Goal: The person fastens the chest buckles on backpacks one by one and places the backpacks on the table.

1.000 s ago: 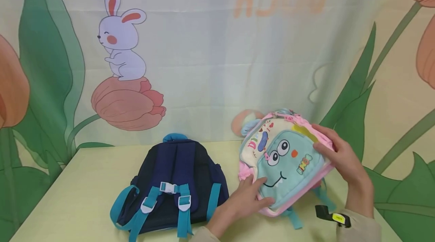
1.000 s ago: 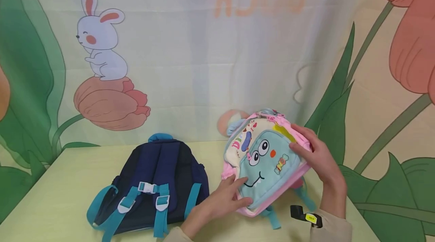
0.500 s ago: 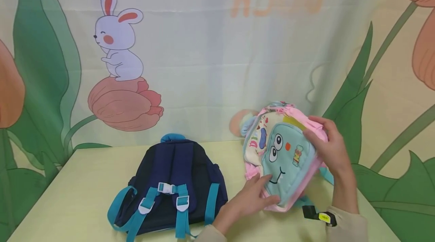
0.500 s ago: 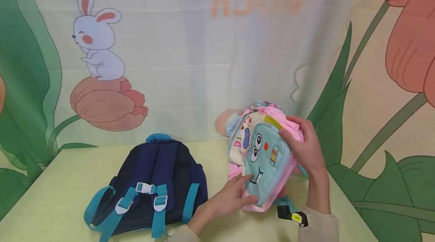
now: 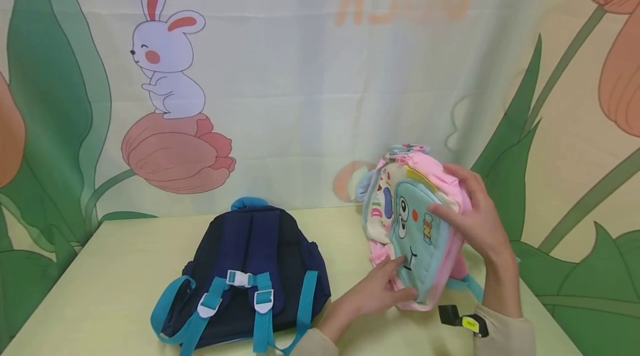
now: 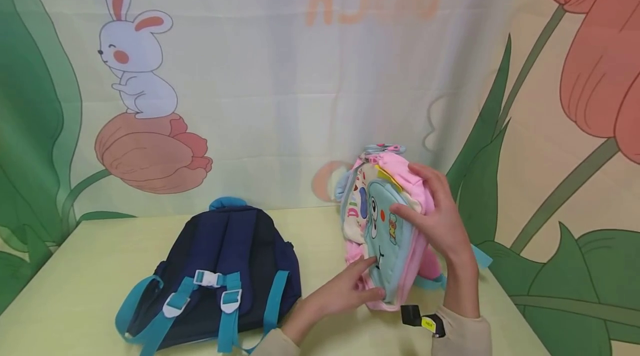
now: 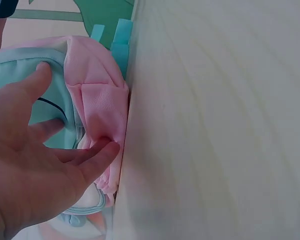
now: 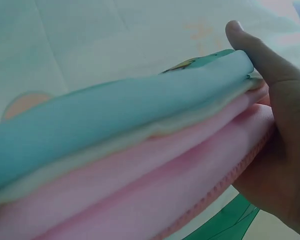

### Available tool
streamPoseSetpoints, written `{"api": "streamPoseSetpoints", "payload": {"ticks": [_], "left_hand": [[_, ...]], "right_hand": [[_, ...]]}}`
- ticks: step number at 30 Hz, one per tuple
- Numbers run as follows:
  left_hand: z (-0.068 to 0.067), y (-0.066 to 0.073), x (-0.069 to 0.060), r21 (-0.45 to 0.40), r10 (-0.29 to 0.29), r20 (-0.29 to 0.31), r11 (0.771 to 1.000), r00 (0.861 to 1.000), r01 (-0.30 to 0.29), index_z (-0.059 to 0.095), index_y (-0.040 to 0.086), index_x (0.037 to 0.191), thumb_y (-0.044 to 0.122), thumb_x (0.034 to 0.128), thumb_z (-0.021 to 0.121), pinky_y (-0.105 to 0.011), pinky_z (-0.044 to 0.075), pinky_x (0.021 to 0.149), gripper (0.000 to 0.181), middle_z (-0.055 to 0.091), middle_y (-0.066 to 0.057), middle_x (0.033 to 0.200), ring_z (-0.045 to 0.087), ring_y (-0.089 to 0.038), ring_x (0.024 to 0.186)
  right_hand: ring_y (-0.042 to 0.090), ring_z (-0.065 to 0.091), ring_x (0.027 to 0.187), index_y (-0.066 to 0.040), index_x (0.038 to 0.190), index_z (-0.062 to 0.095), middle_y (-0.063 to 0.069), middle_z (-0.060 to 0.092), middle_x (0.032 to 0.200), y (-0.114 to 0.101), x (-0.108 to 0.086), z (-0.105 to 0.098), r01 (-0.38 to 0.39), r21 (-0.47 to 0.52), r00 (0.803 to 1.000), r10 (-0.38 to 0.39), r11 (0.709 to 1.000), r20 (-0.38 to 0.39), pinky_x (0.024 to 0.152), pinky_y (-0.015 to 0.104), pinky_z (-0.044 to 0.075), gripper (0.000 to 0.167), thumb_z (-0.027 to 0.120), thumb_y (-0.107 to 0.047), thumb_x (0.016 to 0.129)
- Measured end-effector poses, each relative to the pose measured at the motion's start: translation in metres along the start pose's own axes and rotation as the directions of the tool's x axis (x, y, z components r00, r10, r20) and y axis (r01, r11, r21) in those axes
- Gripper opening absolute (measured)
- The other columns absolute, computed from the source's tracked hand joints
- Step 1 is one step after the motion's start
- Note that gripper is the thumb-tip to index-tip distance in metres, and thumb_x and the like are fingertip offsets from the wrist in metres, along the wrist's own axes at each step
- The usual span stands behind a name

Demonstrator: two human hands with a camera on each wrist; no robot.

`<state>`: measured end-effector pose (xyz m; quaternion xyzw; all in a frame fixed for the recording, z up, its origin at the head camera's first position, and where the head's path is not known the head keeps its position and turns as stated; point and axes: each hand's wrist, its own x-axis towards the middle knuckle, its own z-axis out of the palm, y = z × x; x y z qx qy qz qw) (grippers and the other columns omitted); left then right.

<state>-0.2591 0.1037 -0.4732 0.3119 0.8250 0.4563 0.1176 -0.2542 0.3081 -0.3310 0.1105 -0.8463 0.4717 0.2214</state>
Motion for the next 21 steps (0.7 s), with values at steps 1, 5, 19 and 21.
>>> {"api": "streamPoseSetpoints", "payload": {"ticks": [1,5,19,21], "left_hand": [[0.000,0.000,0.000,0.000,0.007,0.002,1.000,1.000,-0.007,0.033,0.012,0.155,0.045,0.0936,0.066,-0.037,0.033,0.117,0.077,0.039,-0.005,0.156,0.038,-0.017,0.143],[-0.007,0.004,-0.004,-0.006,0.029,0.035,1.000,0.999,-0.029,0.033,0.016,0.155,0.045,0.0948,0.064,-0.035,0.038,0.114,0.074,0.043,0.000,0.155,0.044,-0.012,0.136],[-0.073,0.047,-0.034,-0.091,0.021,-0.141,0.995,0.990,-0.034,0.047,0.019,0.146,0.042,0.0937,0.067,-0.029,0.051,0.093,0.061,0.053,-0.003,0.145,0.058,-0.024,0.118],[-0.077,0.052,-0.037,-0.089,0.066,-0.146,0.993,0.987,-0.079,0.043,0.023,0.148,0.042,0.0939,0.067,-0.030,0.050,0.095,0.062,0.051,0.000,0.147,0.059,-0.023,0.119]], "right_hand": [[0.013,0.050,0.108,-0.030,0.150,0.041,0.001,0.037,0.147,-0.002,0.000,0.001,0.006,-0.011,1.000,-0.006,1.000,-0.003,0.072,0.021,0.055,0.077,0.079,-0.018,0.084],[0.013,0.045,0.114,-0.031,0.147,0.045,-0.002,0.038,0.149,-0.008,0.000,0.005,0.008,-0.026,1.000,-0.008,1.000,-0.009,0.075,0.018,0.053,0.073,0.080,-0.020,0.084],[0.020,0.046,0.114,-0.024,0.147,0.046,0.003,0.038,0.148,-0.016,0.000,0.017,0.013,0.004,1.000,-0.013,1.000,0.020,0.071,0.022,0.056,0.070,0.079,-0.021,0.085],[0.019,0.045,0.116,-0.025,0.145,0.048,0.001,0.039,0.148,-0.019,0.000,0.020,0.018,0.008,1.000,-0.018,1.000,0.021,0.072,0.022,0.056,0.067,0.079,-0.022,0.085]]}}
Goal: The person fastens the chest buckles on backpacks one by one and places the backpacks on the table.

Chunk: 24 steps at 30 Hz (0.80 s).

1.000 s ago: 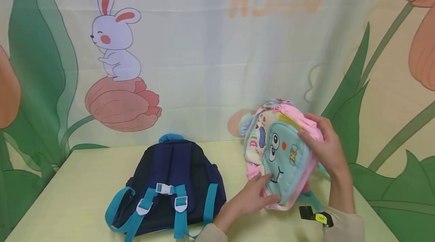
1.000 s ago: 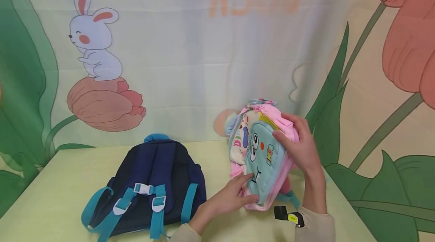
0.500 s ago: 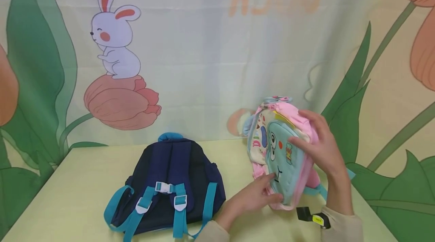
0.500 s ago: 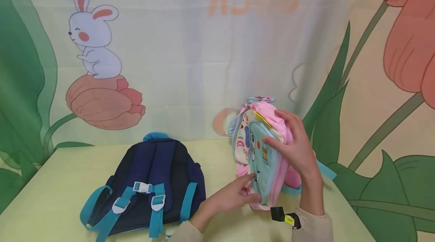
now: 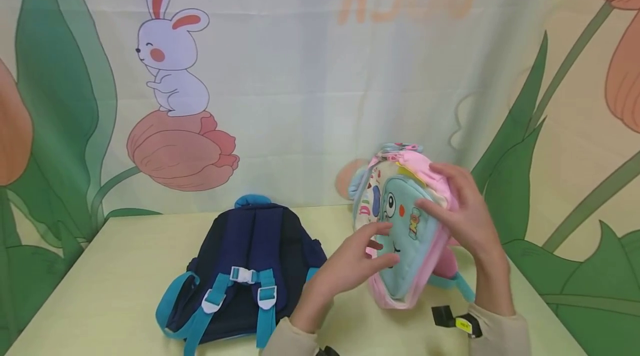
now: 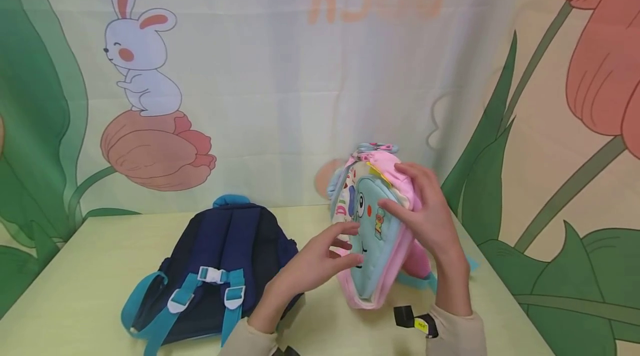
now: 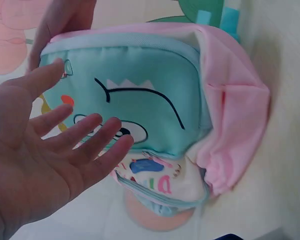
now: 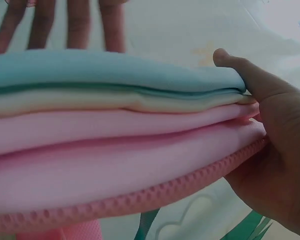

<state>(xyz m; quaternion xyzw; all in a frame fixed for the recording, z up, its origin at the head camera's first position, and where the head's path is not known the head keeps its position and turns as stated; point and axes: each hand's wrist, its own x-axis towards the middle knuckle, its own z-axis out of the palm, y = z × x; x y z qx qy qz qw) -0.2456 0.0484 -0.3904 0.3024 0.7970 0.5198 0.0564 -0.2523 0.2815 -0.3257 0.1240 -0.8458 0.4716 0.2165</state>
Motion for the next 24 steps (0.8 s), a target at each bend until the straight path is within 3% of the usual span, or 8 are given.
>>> {"api": "streamPoseSetpoints", "payload": {"ticks": [7,14,20,24], "left_hand": [[-0.006,0.016,-0.007,0.018,0.072,-0.049,0.997,0.996,-0.071,0.033,0.040,0.151,0.046,0.0920,0.068,-0.037,0.049,0.101,0.069,0.047,0.010,0.148,0.058,-0.017,0.123],[-0.007,0.021,-0.008,0.009,0.068,-0.060,0.998,0.996,-0.067,0.024,0.052,0.149,0.050,0.0887,0.071,-0.036,0.052,0.097,0.077,0.045,0.011,0.148,0.058,-0.016,0.122],[-0.009,0.023,-0.008,-0.012,0.055,-0.077,0.998,0.995,-0.057,0.020,0.055,0.150,0.048,0.0870,0.073,-0.035,0.054,0.093,0.083,0.048,0.008,0.147,0.060,-0.016,0.119],[-0.008,0.024,-0.008,-0.019,0.048,-0.091,0.999,0.995,-0.050,0.019,0.056,0.149,0.049,0.0852,0.075,-0.034,0.054,0.090,0.085,0.048,0.009,0.146,0.060,-0.015,0.117]], "right_hand": [[0.015,0.046,0.120,-0.026,0.140,0.052,-0.005,0.042,0.146,-0.010,0.000,0.014,0.063,0.005,0.998,-0.063,0.998,0.031,0.081,0.017,0.053,0.063,0.081,-0.022,0.084],[0.019,0.049,0.123,-0.022,0.139,0.055,-0.002,0.044,0.146,-0.021,-0.002,0.024,0.126,-0.034,0.992,-0.126,0.991,0.015,0.084,0.011,0.049,0.062,0.082,-0.023,0.083],[0.026,0.050,0.124,-0.019,0.140,0.054,0.004,0.045,0.146,-0.032,-0.007,0.028,0.151,-0.149,0.988,-0.154,0.977,-0.007,0.088,0.009,0.042,0.064,0.082,-0.029,0.083],[0.027,0.051,0.124,-0.017,0.140,0.055,0.006,0.046,0.144,-0.036,-0.008,0.029,0.179,-0.172,0.982,-0.185,0.969,-0.022,0.089,0.008,0.040,0.063,0.082,-0.027,0.083]]}}
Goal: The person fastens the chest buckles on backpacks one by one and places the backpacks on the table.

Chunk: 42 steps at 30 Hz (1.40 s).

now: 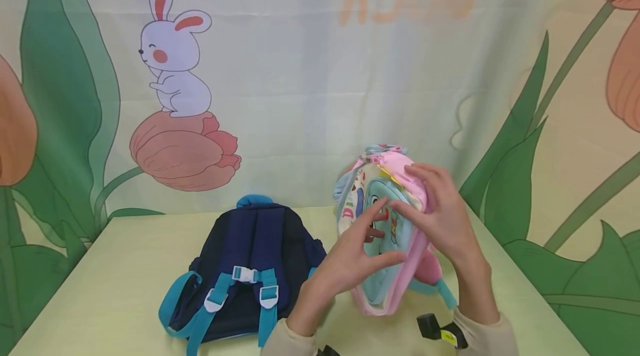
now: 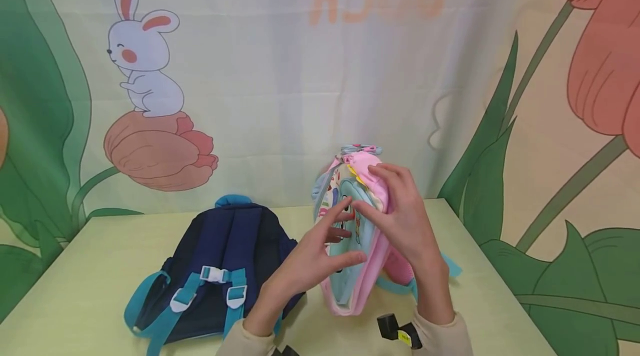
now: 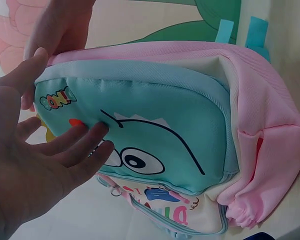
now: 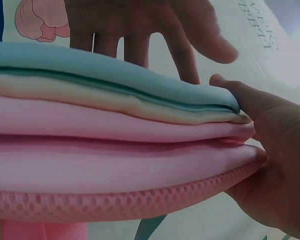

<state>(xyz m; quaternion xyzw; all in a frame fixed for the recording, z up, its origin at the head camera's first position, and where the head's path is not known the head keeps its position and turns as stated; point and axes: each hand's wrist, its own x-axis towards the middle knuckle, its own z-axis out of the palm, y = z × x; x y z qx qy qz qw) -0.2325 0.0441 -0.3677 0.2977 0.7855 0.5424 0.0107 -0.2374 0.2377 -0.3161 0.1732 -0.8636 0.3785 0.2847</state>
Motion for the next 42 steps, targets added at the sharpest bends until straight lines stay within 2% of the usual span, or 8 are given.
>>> {"api": "streamPoseSetpoints", "payload": {"ticks": [9,15,20,23,29,30,36,42], "left_hand": [[0.004,-0.001,0.000,-0.073,0.009,-0.001,0.997,1.000,-0.009,0.019,0.055,0.149,0.044,0.0824,0.079,-0.037,0.053,0.095,0.090,0.040,0.016,0.153,0.060,-0.017,0.120],[0.002,0.000,-0.001,-0.110,-0.012,0.011,0.994,1.000,0.013,0.012,0.055,0.150,0.042,0.0831,0.079,-0.032,0.054,0.091,0.096,0.042,0.016,0.150,0.059,-0.012,0.120],[-0.001,-0.002,-0.001,-0.133,0.000,-0.019,0.991,1.000,-0.002,0.010,0.052,0.152,0.040,0.0829,0.080,-0.027,0.053,0.091,0.099,0.046,0.012,0.147,0.062,-0.008,0.115],[-0.006,-0.004,-0.001,-0.144,-0.033,-0.031,0.989,0.999,0.029,0.010,0.053,0.152,0.042,0.0830,0.080,-0.027,0.054,0.088,0.099,0.047,0.010,0.146,0.062,-0.009,0.114],[-0.017,-0.005,-0.002,-0.162,-0.068,-0.005,0.984,0.998,0.066,0.009,0.055,0.150,0.042,0.0848,0.078,-0.028,0.055,0.087,0.096,0.048,0.005,0.146,0.063,-0.011,0.113],[-0.020,-0.005,-0.002,-0.160,-0.066,0.002,0.985,0.998,0.065,0.010,0.053,0.151,0.041,0.0852,0.078,-0.029,0.055,0.088,0.095,0.048,0.004,0.147,0.063,-0.012,0.113],[-0.034,-0.007,-0.007,-0.118,-0.076,0.017,0.990,0.997,0.077,0.013,0.048,0.152,0.040,0.0859,0.077,-0.033,0.051,0.097,0.092,0.045,0.004,0.148,0.060,-0.014,0.116],[-0.043,-0.009,-0.011,-0.067,-0.106,-0.009,0.992,0.994,0.105,0.016,0.045,0.152,0.042,0.0839,0.078,-0.040,0.048,0.099,0.092,0.047,0.003,0.144,0.058,-0.018,0.116]], "right_hand": [[0.024,0.053,0.122,-0.015,0.136,0.059,0.004,0.049,0.141,-0.014,-0.002,0.005,0.022,0.004,0.998,-0.022,1.000,-0.066,0.091,0.011,0.041,0.063,0.085,-0.025,0.080],[0.026,0.054,0.120,-0.013,0.137,0.059,0.005,0.046,0.143,-0.025,-0.005,0.010,0.065,-0.029,0.997,-0.066,0.997,-0.047,0.087,0.009,0.043,0.063,0.084,-0.021,0.080],[0.025,0.053,0.126,-0.015,0.136,0.060,0.005,0.048,0.143,-0.031,-0.007,0.018,0.125,-0.015,0.991,-0.125,0.992,-0.053,0.093,0.013,0.042,0.062,0.085,-0.018,0.079],[0.023,0.052,0.128,-0.016,0.135,0.061,0.003,0.049,0.144,-0.033,-0.007,0.020,0.128,0.021,0.991,-0.127,0.992,-0.038,0.096,0.011,0.041,0.058,0.083,-0.017,0.081],[0.024,0.048,0.132,-0.021,0.140,0.057,0.001,0.044,0.149,-0.033,-0.006,0.022,0.100,0.120,0.993,-0.106,0.988,0.044,0.098,0.047,0.052,0.056,0.077,-0.016,0.087],[0.023,0.047,0.133,-0.022,0.140,0.056,0.000,0.043,0.149,-0.033,-0.006,0.022,0.095,0.137,0.993,-0.103,0.986,0.057,0.098,0.047,0.052,0.057,0.076,-0.016,0.088],[0.016,0.045,0.133,-0.026,0.144,0.051,-0.006,0.039,0.150,-0.029,-0.005,0.026,0.066,0.212,0.987,-0.096,0.975,0.132,0.100,0.016,0.045,0.060,0.075,-0.020,0.089],[0.015,0.048,0.131,-0.027,0.145,0.049,-0.007,0.040,0.151,-0.026,-0.005,0.030,0.076,0.229,0.979,-0.115,0.970,0.166,0.101,0.012,0.042,0.060,0.074,-0.021,0.091]]}}
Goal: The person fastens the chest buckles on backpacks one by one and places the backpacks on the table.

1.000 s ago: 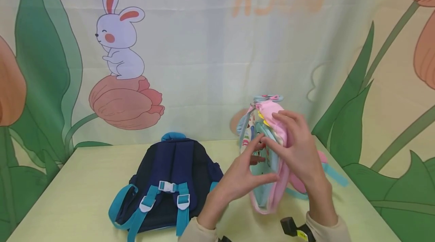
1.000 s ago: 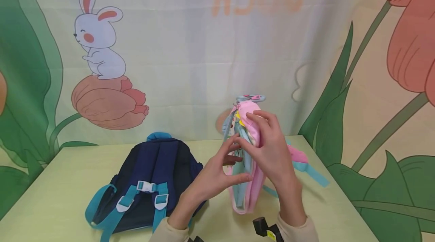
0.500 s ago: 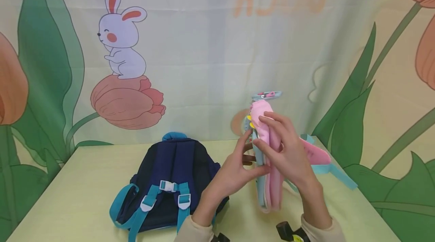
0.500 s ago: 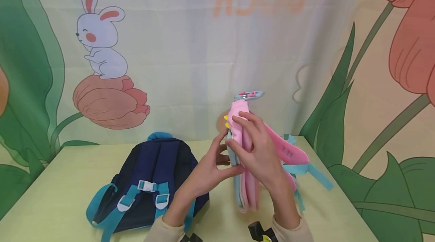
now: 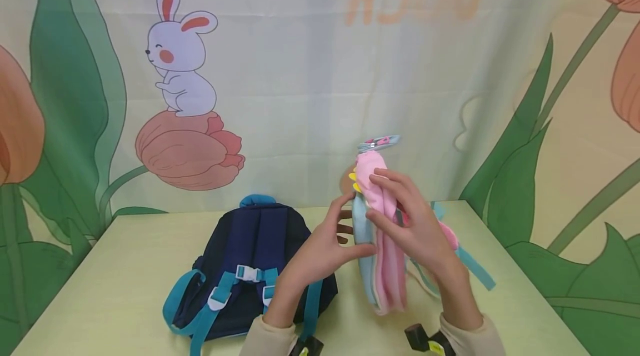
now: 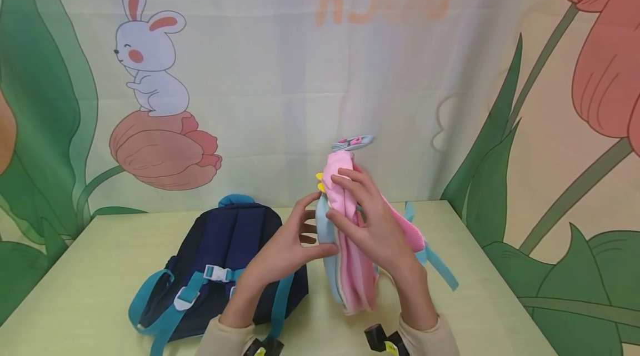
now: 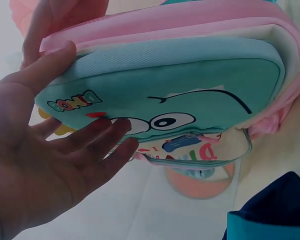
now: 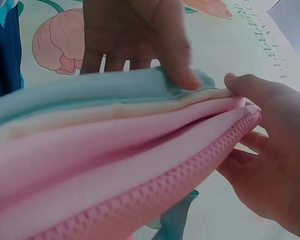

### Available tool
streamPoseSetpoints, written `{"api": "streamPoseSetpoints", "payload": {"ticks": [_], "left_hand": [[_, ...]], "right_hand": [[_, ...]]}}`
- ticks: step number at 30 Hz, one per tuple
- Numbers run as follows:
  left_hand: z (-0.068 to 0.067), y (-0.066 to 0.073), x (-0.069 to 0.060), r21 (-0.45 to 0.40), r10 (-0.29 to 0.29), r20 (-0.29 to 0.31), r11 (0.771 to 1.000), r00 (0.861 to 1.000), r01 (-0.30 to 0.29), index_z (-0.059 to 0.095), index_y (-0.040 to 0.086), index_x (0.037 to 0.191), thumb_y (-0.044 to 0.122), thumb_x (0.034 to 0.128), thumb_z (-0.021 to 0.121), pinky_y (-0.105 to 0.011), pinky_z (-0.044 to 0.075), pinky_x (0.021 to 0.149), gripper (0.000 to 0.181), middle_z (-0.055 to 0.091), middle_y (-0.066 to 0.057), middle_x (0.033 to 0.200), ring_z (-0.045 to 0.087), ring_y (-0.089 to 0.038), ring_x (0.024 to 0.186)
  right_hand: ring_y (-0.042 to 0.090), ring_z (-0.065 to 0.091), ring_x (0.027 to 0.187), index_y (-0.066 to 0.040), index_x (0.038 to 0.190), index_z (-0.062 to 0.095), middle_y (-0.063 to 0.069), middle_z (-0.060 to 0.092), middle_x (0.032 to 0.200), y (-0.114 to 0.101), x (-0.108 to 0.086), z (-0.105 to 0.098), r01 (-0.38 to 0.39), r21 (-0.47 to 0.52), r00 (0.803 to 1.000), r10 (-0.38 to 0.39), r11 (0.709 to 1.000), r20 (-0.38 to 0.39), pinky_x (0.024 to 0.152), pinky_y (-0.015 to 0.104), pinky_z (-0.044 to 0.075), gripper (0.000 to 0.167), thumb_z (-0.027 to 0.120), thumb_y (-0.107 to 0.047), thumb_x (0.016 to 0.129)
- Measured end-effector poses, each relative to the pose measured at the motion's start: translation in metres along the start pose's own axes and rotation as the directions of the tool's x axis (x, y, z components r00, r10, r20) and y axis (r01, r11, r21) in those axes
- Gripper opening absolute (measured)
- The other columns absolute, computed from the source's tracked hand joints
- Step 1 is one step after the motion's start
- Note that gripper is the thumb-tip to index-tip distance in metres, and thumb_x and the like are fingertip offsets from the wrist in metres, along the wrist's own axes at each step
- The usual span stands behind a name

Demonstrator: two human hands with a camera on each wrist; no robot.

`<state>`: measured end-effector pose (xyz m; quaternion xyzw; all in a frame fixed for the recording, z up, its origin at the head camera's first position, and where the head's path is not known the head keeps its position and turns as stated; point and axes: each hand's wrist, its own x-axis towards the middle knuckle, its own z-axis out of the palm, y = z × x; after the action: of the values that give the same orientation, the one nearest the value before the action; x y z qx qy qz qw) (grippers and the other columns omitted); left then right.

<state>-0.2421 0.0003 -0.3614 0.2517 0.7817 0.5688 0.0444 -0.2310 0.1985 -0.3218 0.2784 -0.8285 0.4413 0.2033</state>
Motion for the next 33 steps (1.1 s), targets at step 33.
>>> {"api": "streamPoseSetpoints", "payload": {"ticks": [33], "left_hand": [[-0.026,0.000,-0.010,-0.011,0.110,-0.123,0.994,0.986,-0.113,0.030,0.038,0.152,0.026,0.0838,0.080,-0.044,0.054,0.096,0.086,0.035,0.011,0.153,0.054,-0.020,0.127]], "right_hand": [[0.019,0.047,0.132,-0.027,0.141,0.054,-0.005,0.045,0.148,0.011,0.004,0.014,0.000,-0.025,0.999,0.001,1.000,0.042,0.104,0.050,0.048,0.061,0.079,-0.023,0.086]]}}
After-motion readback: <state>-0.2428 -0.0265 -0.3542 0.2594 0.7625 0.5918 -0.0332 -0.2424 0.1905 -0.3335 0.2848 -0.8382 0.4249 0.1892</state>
